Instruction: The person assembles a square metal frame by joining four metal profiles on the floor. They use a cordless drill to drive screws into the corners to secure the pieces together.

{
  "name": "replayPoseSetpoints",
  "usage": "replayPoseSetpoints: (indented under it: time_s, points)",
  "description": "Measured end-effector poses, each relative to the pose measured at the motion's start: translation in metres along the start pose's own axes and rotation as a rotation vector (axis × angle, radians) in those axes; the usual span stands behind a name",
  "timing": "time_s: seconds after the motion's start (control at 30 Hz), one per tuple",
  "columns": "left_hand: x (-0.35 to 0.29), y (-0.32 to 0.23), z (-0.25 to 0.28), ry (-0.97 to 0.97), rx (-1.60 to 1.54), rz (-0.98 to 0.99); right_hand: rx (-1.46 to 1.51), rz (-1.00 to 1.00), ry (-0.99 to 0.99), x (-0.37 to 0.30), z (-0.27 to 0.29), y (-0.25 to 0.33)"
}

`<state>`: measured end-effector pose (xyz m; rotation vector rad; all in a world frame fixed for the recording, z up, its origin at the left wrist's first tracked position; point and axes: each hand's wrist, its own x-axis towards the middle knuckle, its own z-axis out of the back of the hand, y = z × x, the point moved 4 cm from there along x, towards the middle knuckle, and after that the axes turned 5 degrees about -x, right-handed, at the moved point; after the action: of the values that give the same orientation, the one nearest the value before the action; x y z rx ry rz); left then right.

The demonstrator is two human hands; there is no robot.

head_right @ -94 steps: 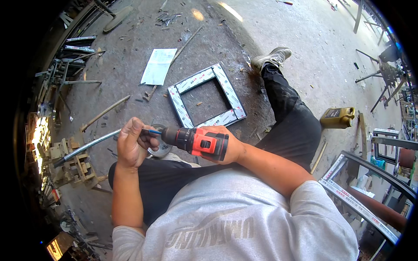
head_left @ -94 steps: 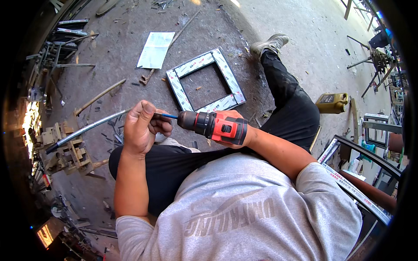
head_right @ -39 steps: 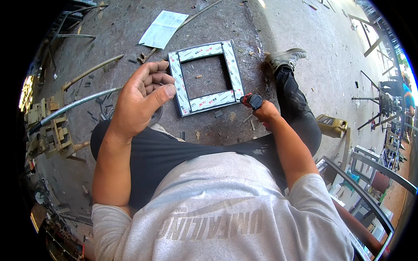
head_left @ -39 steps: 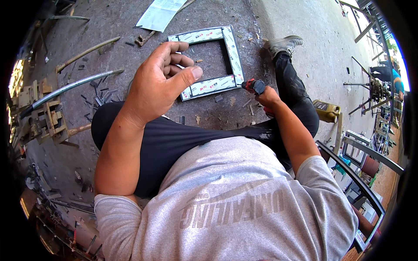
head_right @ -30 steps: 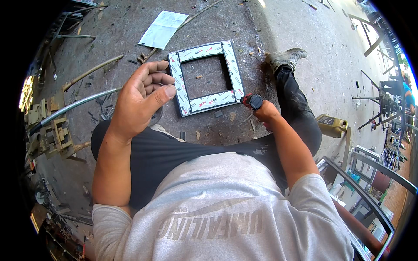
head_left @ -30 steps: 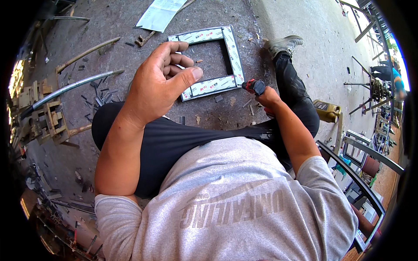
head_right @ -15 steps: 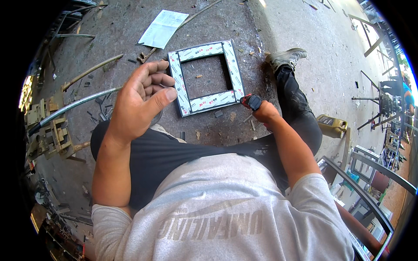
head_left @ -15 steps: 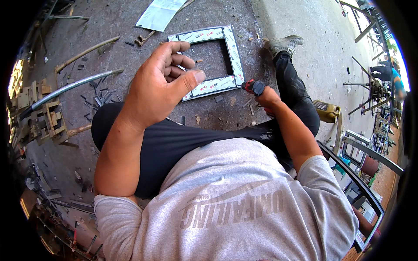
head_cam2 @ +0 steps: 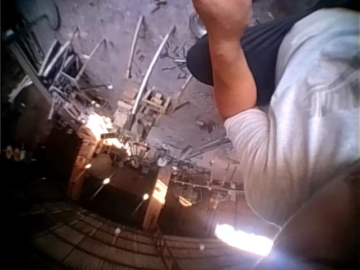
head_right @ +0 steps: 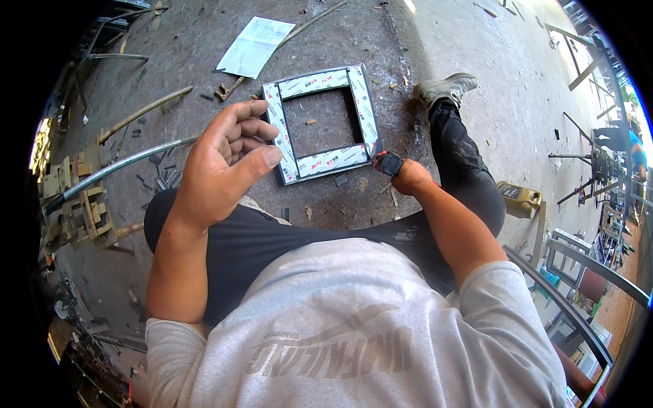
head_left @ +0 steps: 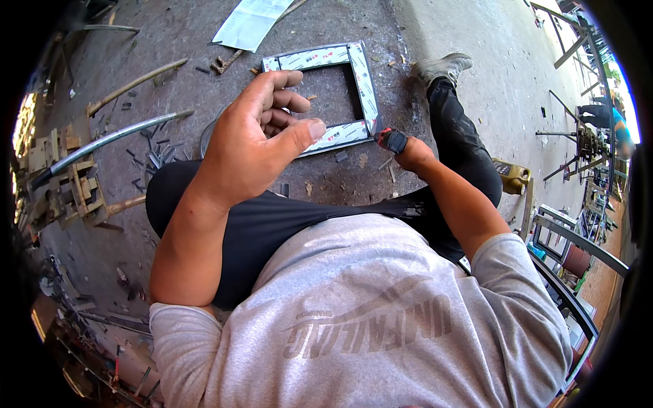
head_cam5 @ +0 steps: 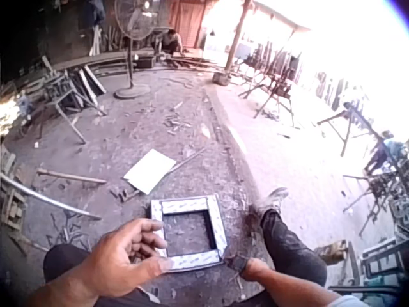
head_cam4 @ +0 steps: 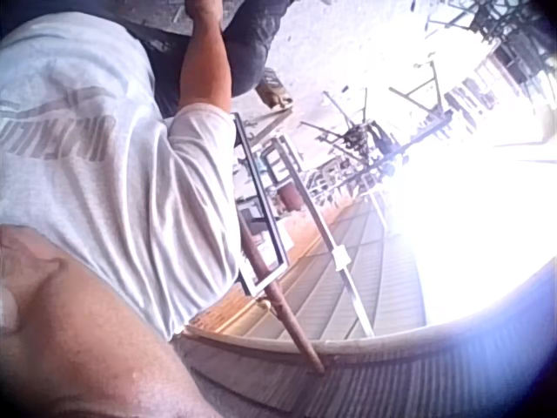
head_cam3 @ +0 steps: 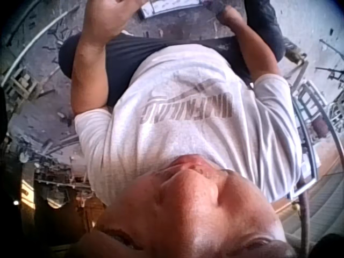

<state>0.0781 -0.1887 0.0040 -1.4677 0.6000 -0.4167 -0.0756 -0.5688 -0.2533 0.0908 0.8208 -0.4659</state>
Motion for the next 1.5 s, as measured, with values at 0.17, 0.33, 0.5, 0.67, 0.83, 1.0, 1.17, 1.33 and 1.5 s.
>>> replayPoseSetpoints:
  time_s: [0.17, 0.33, 0.5, 0.67, 0.83, 1.0, 1.17, 1.33, 1.5]
  points:
    - [0.001, 0.004, 0.006, -0.018, -0.011, 0.022, 0.009, -0.014, 0.024, -0.003, 0.014, 0.011]
    - [0.002, 0.01, 0.011, -0.037, 0.005, 0.075, -0.169, 0.129, -0.015, -0.003, -0.022, 0.046]
    - [-0.004, 0.019, 0.024, -0.061, 0.076, 0.129, -0.038, 0.142, -0.082, -0.011, -0.021, 0.061]
    - [-0.006, 0.019, 0.034, -0.103, 0.091, 0.057, 0.46, 0.234, -0.235, -0.043, 0.014, 0.049]
    - [-0.002, 0.008, 0.026, -0.087, 0.149, -0.014, 0.789, 0.391, -0.467, -0.026, 0.04, 0.029]
    - [-0.01, 0.005, 0.025, -0.104, 0.171, 0.002, 1.07, 0.043, -0.251, -0.032, 0.038, 0.015]
    - [-0.035, -0.02, 0.074, -0.247, 0.068, -0.188, 1.024, 0.096, -0.233, -0.035, 0.022, 0.025]
    - [-0.048, 0.021, 0.16, -0.293, 0.006, 0.045, 0.888, 0.281, -0.326, -0.043, 0.019, 0.039]
    - [-0.064, 0.208, 0.219, -0.283, 0.11, 0.499, 0.891, 0.369, -0.209, -0.06, 0.029, 0.073]
